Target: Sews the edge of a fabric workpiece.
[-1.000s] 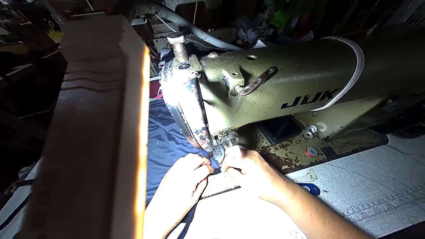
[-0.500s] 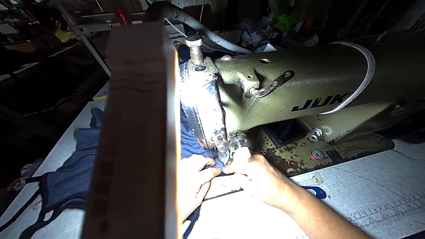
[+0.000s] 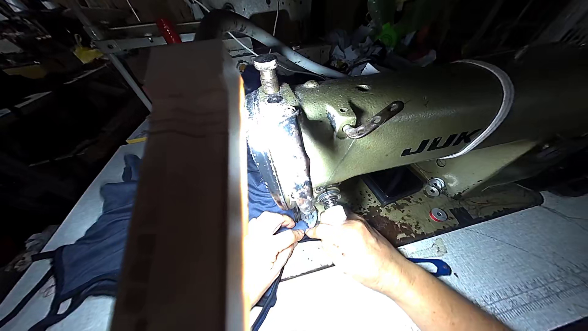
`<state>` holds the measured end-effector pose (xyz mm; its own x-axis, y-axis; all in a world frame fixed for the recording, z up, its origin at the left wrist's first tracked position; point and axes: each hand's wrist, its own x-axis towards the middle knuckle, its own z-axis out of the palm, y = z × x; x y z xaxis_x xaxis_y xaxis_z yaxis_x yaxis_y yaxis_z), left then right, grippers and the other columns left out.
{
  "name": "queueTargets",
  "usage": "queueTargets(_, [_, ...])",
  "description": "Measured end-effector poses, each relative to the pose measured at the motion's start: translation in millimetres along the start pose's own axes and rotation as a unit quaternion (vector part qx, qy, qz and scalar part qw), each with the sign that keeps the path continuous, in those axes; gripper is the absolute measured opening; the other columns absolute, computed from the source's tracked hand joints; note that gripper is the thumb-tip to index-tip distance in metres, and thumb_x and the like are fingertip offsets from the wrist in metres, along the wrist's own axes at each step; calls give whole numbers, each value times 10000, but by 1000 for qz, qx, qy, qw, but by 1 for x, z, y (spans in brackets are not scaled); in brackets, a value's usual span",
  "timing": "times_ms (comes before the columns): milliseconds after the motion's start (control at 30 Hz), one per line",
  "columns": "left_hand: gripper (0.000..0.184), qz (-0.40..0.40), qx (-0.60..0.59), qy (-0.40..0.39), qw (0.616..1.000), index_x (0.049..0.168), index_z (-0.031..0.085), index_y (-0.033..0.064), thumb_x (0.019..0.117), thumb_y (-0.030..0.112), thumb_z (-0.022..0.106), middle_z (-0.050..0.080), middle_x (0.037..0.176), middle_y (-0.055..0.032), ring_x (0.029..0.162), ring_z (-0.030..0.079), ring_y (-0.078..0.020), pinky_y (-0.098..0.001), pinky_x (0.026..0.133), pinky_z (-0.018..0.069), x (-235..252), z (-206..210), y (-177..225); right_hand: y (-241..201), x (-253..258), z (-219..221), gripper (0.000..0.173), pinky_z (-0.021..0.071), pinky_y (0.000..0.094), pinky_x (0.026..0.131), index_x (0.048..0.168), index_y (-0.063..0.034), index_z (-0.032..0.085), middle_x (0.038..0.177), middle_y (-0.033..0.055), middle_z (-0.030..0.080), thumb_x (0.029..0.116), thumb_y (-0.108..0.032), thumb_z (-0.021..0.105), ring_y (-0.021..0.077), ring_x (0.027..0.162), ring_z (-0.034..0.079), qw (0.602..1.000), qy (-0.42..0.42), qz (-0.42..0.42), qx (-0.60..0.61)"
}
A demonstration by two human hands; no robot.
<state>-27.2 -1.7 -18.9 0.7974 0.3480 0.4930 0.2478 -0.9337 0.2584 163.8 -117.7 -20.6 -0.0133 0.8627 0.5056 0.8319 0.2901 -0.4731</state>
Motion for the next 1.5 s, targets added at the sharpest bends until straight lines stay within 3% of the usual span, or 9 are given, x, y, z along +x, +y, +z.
queueTargets(367, [239, -29, -40, 14, 999, 925, 800, 184, 955, 218, 565, 691, 952, 30, 978, 624, -93, -256, 891, 475, 1, 5, -1, -12, 2, 10, 200, 551, 244, 724, 873, -113, 764, 767, 17, 671, 871, -101, 564, 144, 768, 666, 990, 97, 39, -93])
queueTargets(500, [239, -45, -46, 8, 998, 905, 786, 195, 952, 243, 557, 684, 955, 51, 975, 624, -70, -240, 870, 486, 1, 5, -3, -14, 5, 8, 166, 576, 296, 717, 893, -95, 777, 767, 51, 673, 867, -94, 613, 202, 775, 691, 987, 52, 53, -144])
queueTargets(733, [229, -83, -65, 3, 994, 916, 773, 203, 942, 273, 556, 681, 970, 65, 996, 614, -62, -266, 877, 471, 1, 7, 0, -13, 9, 9, 103, 563, 271, 693, 857, -85, 733, 775, 60, 663, 887, -93, 635, 182, 769, 684, 991, 39, 50, -120])
queueTargets(833, [225, -97, -54, 3, 994, 893, 768, 197, 926, 268, 557, 689, 954, 54, 985, 623, -80, -288, 864, 476, 2, 6, 3, -14, 6, 5, 102, 569, 282, 734, 904, -86, 732, 827, 60, 674, 914, -84, 630, 189, 825, 687, 992, -3, 46, -114])
queueTargets(933, [227, -82, -36, 3, 996, 888, 756, 183, 936, 261, 548, 677, 936, 34, 969, 625, -115, -328, 856, 477, 2, 7, 4, -12, 3, 3, 121, 571, 285, 761, 937, -102, 732, 854, 44, 671, 923, -89, 613, 186, 852, 680, 993, -22, 29, -109])
queueTargets(1167, [228, 3, -34, 5, 999, 869, 755, 140, 954, 158, 544, 671, 923, -8, 971, 619, -132, -273, 894, 470, 4, 4, 1, -3, -4, 2, 175, 562, 289, 775, 911, -92, 746, 845, 50, 681, 943, -101, 574, 184, 857, 680, 998, -6, -16, -52])
queueTargets(1333, [240, 20, -33, -4, 999, 935, 787, 150, 963, 170, 549, 706, 979, -10, 1015, 641, -115, -236, 925, 488, 2, -2, -4, -1, -8, 2, 239, 558, 286, 844, 1031, -112, 790, 935, 35, 743, 946, -109, 566, 162, 935, 704, 999, -6, -11, -51])
queueTargets(1500, [238, 14, -25, 2, 1000, 923, 797, 157, 952, 176, 561, 720, 973, -4, 1006, 654, -120, -240, 916, 495, 2, -1, -6, -1, -8, 1, 235, 571, 301, 794, 1027, -138, 800, 919, 45, 719, 933, -105, 587, 191, 895, 692, 996, -1, -28, -80])
